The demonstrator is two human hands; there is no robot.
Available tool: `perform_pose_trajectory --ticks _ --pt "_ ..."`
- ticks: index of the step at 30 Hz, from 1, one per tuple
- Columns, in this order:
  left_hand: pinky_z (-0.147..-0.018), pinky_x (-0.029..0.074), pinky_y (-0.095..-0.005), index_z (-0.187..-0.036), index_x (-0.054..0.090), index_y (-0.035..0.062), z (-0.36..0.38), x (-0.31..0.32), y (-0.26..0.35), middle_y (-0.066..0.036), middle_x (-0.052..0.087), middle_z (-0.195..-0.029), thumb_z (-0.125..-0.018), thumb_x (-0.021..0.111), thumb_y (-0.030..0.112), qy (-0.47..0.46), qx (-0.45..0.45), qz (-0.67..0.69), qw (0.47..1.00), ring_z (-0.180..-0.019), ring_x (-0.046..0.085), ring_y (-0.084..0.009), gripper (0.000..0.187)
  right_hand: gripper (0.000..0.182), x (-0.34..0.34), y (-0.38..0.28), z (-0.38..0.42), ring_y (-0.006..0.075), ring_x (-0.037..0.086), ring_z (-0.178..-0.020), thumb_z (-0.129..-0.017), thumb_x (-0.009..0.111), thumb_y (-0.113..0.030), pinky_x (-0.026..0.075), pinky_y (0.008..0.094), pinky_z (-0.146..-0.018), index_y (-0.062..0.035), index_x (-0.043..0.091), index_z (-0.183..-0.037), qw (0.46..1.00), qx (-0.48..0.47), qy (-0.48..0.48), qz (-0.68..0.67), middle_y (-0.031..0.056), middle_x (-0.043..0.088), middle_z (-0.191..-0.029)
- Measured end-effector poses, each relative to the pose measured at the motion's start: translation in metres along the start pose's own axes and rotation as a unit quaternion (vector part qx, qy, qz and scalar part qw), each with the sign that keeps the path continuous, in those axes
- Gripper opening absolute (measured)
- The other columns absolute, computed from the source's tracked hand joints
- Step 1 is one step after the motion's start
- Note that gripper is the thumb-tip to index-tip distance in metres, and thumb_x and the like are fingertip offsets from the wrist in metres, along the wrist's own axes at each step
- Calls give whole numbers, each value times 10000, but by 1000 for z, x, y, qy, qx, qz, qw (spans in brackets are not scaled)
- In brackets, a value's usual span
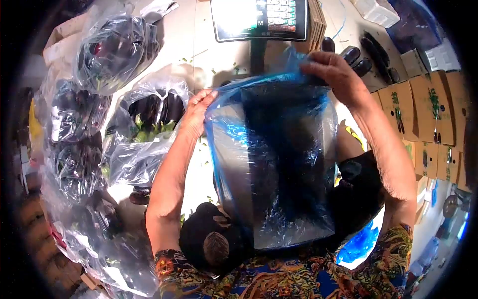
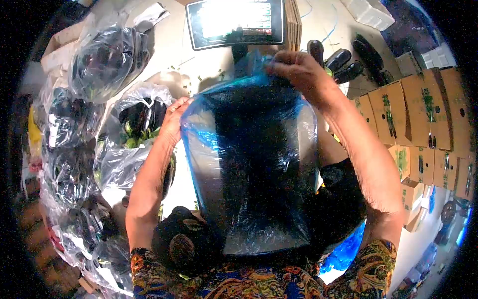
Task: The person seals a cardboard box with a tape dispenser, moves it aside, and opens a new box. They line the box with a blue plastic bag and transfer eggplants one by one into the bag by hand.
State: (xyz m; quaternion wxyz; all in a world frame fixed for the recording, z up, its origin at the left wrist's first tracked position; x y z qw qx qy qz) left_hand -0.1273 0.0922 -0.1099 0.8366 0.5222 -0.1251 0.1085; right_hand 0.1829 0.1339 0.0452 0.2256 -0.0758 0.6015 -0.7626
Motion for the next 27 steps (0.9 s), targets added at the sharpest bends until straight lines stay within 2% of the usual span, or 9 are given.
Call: perform_pose_trajectory --ticks 4,8,10,14,18,19,21,24,27 --pt "-699 479 -256 -916 662 73 -4 13 -8 16 633 -820 -902 641 180 -4 22 -26 999 -746 570 -93 110 128 -49 27 -46 95 534 -729 -921 598 -173 447 266 -673 -57 633 -880 992 25 88 92 -42 557 -722" --pt "-760 473 -311 -915 673 79 -15 -23 -76 6 626 -827 -918 545 185 43 204 -30 977 -797 568 -149 167 127 -67 112 -59 140 538 -857 -925 572 -134 446 289 -763 -44 594 -1011 985 18 -38 167 10 553 -904" --pt "-779 491 -333 -1014 653 57 22 -31 -107 -65 627 -957 -895 506 140 33 72 -182 980 -897 568 -152 207 170 -81 139 -49 162 540 -921 -927 559 -115 446 300 -808 -38 574 -1077 978 25 -90 184 36 551 -995" --pt "-732 476 -303 -1062 599 31 124 -46 -120 -34 623 -930 -965 509 193 -47 185 -307 932 -839 578 -151 209 283 -141 186 -20 206 544 -1050 -931 533 -77 446 323 -897 -25 535 -1209 967 53 -126 215 89 547 -1177" --pt "-636 459 -253 -1052 645 42 294 -130 -149 -5 610 -806 -898 611 142 219 -15 116 969 -691 558 -114 186 370 -218 170 14 214 544 -1062 -951 510 -103 431 339 -938 -2 471 -1305 930 15 -134 343 115 536 -1250" --pt "-604 443 -248 -1038 655 43 345 -161 -145 -5 613 -789 -886 630 149 317 -51 4 947 -664 548 -100 186 327 -180 117 33 196 536 -1049 -957 521 -119 423 316 -926 10 511 -1257 899 -123 -58 416 91 563 -1190" --pt "-558 387 -234 -962 647 40 449 -203 -165 -1 570 -723 -894 611 168 545 11 41 838 -607 481 -87 150 257 -117 56 55 184 532 -1005 -947 542 -129 420 306 -904 3 573 -1165 905 -102 71 407 66 584 -1093" --pt "-528 350 -250 -829 596 29 580 -219 -218 -6 535 -660 -881 589 227 659 -78 -64 745 -579 464 -99 205 213 -6 11 87 196 541 -960 -883 607 -87 427 305 -871 -7 605 -1080 912 -86 4 401 81 586 -1013" --pt "-605 478 -347 -793 626 -5 650 -191 -248 -130 627 -700 -835 581 164 703 -152 -336 609 -626 604 -229 180 322 118 7 104 312 537 -919 -767 651 -10 431 335 -873 -17 604 -1086 804 -90 -214 548 142 568 -1041"
Point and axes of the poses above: each hand's wrist, its own z-axis away from the middle knuckle, its own x-axis out of the palm, y = z × x, the point moved 6 cm from there along -z, towards the middle knuckle
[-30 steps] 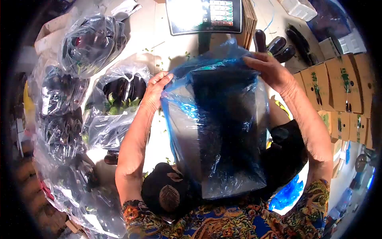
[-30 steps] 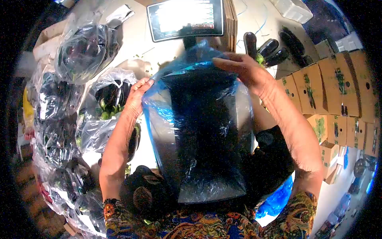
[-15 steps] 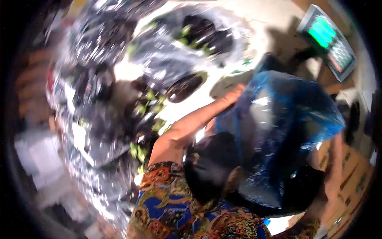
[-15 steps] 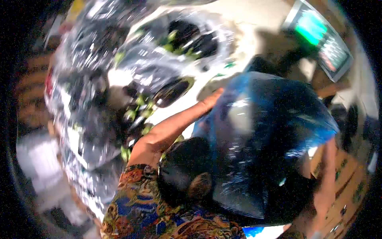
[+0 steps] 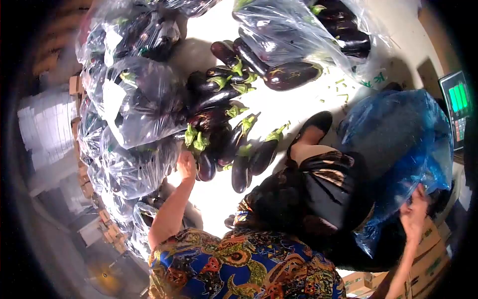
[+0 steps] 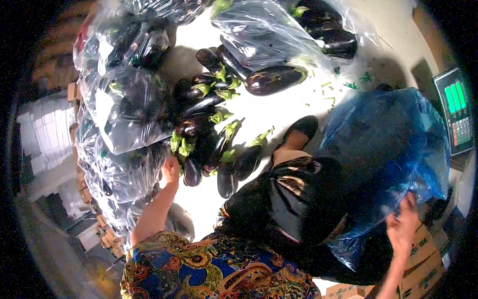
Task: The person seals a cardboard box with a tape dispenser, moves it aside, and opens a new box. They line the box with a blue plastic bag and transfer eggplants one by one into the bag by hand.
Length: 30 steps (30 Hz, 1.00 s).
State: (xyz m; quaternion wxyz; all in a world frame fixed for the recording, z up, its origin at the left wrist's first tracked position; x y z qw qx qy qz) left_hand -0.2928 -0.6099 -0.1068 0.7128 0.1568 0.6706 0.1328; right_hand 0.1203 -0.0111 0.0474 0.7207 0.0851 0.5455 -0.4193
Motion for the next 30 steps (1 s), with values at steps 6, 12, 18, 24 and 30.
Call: perform_pose_trajectory --ticks 6,12,18,24,30 --pt "-883 408 -465 -1157 514 35 45 16 -24 -198 491 -1058 -655 795 235 -23 34 -38 998 -1007 462 -352 609 370 94 64 -12 331 497 -1074 -847 561 -88 394 363 -963 -40 546 -1214 994 10 -107 34 148 536 -1203" --pt "-979 331 -531 -1259 411 0 58 37 10 -195 444 -1225 -604 827 227 -20 139 -227 964 -1144 402 -395 808 377 128 140 -14 313 469 -1133 -890 499 -137 363 372 -1002 -48 517 -1255 994 20 -90 -55 132 514 -1257" --pt "-912 343 -511 -1195 437 30 30 31 31 -159 492 -1105 -590 837 319 -67 69 -265 959 -1079 434 -358 781 391 160 188 -24 295 441 -1191 -932 437 -186 331 381 -1040 -55 487 -1297 988 16 -94 -126 115 491 -1312" --pt "-958 320 -511 -1258 403 10 23 52 28 -174 524 -1117 -576 841 316 -47 57 -222 972 -1107 428 -363 866 411 187 219 -38 276 413 -1250 -974 375 -235 300 390 -1078 -63 458 -1338 975 4 -101 -196 99 469 -1367" --pt "-962 384 -459 -1290 425 -5 11 24 62 -210 536 -1163 -531 840 244 -135 188 -40 972 -1101 490 -374 901 437 211 267 -41 258 385 -1309 -1017 313 -283 268 400 -1116 -70 429 -1380 870 -23 -177 -460 82 447 -1421"
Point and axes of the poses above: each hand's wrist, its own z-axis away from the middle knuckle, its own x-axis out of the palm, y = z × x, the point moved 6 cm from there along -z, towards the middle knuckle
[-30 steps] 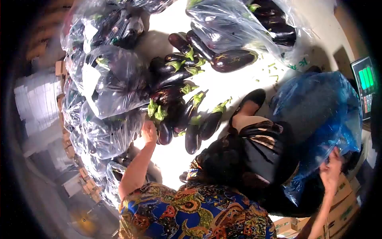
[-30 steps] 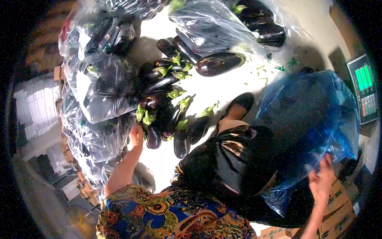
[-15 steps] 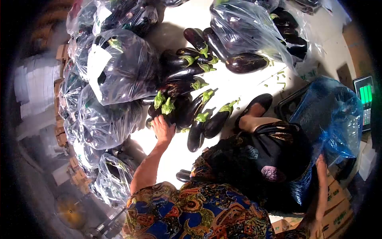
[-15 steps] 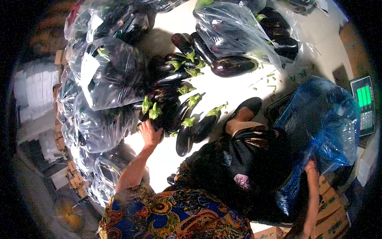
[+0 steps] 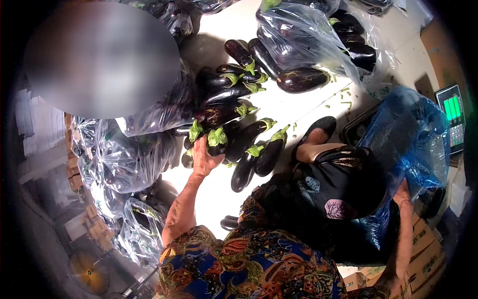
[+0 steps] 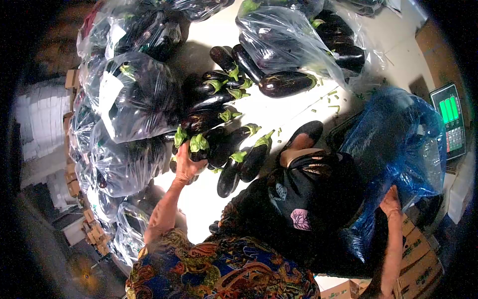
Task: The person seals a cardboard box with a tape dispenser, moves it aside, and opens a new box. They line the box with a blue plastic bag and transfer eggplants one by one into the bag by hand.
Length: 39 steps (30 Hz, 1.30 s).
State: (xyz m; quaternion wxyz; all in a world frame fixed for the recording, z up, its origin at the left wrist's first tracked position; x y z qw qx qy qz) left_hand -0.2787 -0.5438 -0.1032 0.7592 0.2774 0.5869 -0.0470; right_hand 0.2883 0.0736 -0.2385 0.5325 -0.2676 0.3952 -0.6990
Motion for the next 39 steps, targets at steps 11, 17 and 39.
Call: perform_pose_trajectory --ticks 11,17,39 --pt "-1001 449 -440 -1234 544 1 -94 -25 74 -156 622 -1184 -814 684 270 -131 -96 815 556 -1087 595 -310 519 420 -30 -9 34 241 522 -1119 -958 455 -297 430 447 -955 -28 494 -1279 965 91 75 -233 119 590 -1120" --pt "-981 456 -465 -1320 507 60 -128 -50 228 -162 569 -1271 -868 552 540 -167 -49 895 412 -1132 553 -333 660 461 82 -279 54 216 550 -1078 -930 537 -351 435 358 -913 -29 532 -1260 954 41 155 254 125 596 -1175" --pt "-1040 376 -439 -1373 417 -3 -105 137 620 -288 472 -1335 -861 607 453 -284 531 196 774 -1214 486 -421 711 1002 145 -320 176 258 500 -1192 -728 765 -444 415 375 -1004 33 261 -1452 928 147 243 -242 197 463 -1356"
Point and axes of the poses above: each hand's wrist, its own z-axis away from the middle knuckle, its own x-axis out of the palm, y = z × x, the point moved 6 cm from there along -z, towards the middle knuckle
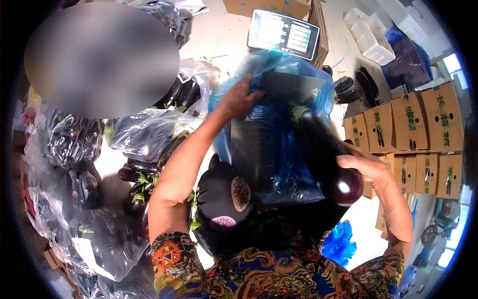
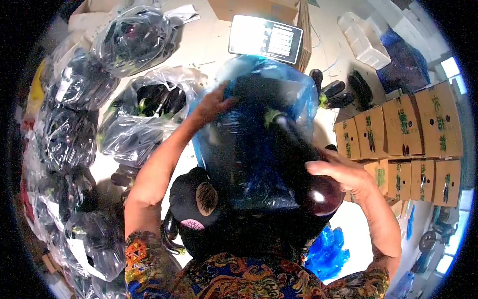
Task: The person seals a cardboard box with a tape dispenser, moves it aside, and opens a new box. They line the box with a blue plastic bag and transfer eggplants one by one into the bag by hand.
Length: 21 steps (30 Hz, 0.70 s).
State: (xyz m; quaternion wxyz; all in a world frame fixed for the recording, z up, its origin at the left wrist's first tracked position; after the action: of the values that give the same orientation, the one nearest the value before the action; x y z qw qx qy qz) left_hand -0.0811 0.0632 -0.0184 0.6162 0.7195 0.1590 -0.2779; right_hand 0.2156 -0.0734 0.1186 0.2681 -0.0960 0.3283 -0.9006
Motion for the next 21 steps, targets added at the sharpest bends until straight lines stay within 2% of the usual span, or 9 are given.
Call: perform_pose_trajectory --ticks 2,5,8,12,13,14,17,20,21 --pt "-912 481 -434 -1193 614 63 -15 16 -29 -261 604 -1156 -835 614 286 -9 -22 -118 993 -1024 601 -432 421 1117 2 -4 -2 283 426 -1282 -674 767 -554 351 392 -1063 42 240 -1458 989 73 74 107 232 402 -1406" --pt "-796 521 -434 -1011 694 87 -20 -12 -27 -233 660 -957 -797 587 168 125 -61 -100 985 -876 643 -419 253 1196 0 3 -41 323 286 -1388 -636 731 -659 230 406 -1139 27 216 -1470 971 74 42 225 255 277 -1491" --pt "-805 508 -437 -1015 685 71 -29 -26 -21 -235 657 -918 -806 581 169 141 -7 2 990 -911 644 -388 253 1030 0 10 -88 323 321 -1362 -730 692 -590 236 389 -1132 12 276 -1454 948 39 45 312 228 333 -1473" --pt "-806 508 -435 -1046 678 79 -40 -20 -28 -221 660 -950 -825 582 185 89 -10 46 995 -915 640 -397 263 924 19 -3 -127 332 355 -1342 -788 659 -566 251 373 -1125 -7 323 -1442 930 -29 28 365 220 387 -1447" --pt "-820 506 -425 -1067 669 84 -42 -12 -37 -221 655 -989 -836 569 177 96 -26 -9 995 -937 633 -395 268 888 34 -21 -121 333 357 -1341 -807 642 -553 248 370 -1129 -20 326 -1444 949 -7 10 315 214 387 -1448" --pt "-828 503 -425 -1077 662 75 -42 0 -47 -225 651 -1000 -841 565 179 97 18 -23 995 -948 630 -394 276 853 48 -39 -115 334 359 -1340 -827 626 -541 245 367 -1134 -34 329 -1445 964 16 -6 264 209 387 -1448" --pt "-864 486 -441 -1091 636 13 -32 25 -58 -246 635 -1041 -866 539 206 105 129 -38 985 -997 607 -400 312 708 44 -23 -146 340 367 -1339 -897 573 -476 270 372 -1134 -74 360 -1439 947 1 51 317 183 385 -1458" --pt "-856 482 -461 -1102 627 22 -29 23 -48 -243 638 -1030 -867 517 216 69 -74 97 990 -992 603 -408 324 619 59 8 -185 342 405 -1253 -907 550 -458 308 383 -1056 -67 405 -1365 940 29 89 328 188 428 -1369" --pt "-841 478 -471 -1122 627 80 -32 32 -66 -227 642 -1034 -865 502 219 100 -26 12 995 -976 604 -410 317 590 63 21 -201 347 421 -1211 -907 548 -451 323 387 -1019 -64 418 -1333 936 29 90 339 190 445 -1328"
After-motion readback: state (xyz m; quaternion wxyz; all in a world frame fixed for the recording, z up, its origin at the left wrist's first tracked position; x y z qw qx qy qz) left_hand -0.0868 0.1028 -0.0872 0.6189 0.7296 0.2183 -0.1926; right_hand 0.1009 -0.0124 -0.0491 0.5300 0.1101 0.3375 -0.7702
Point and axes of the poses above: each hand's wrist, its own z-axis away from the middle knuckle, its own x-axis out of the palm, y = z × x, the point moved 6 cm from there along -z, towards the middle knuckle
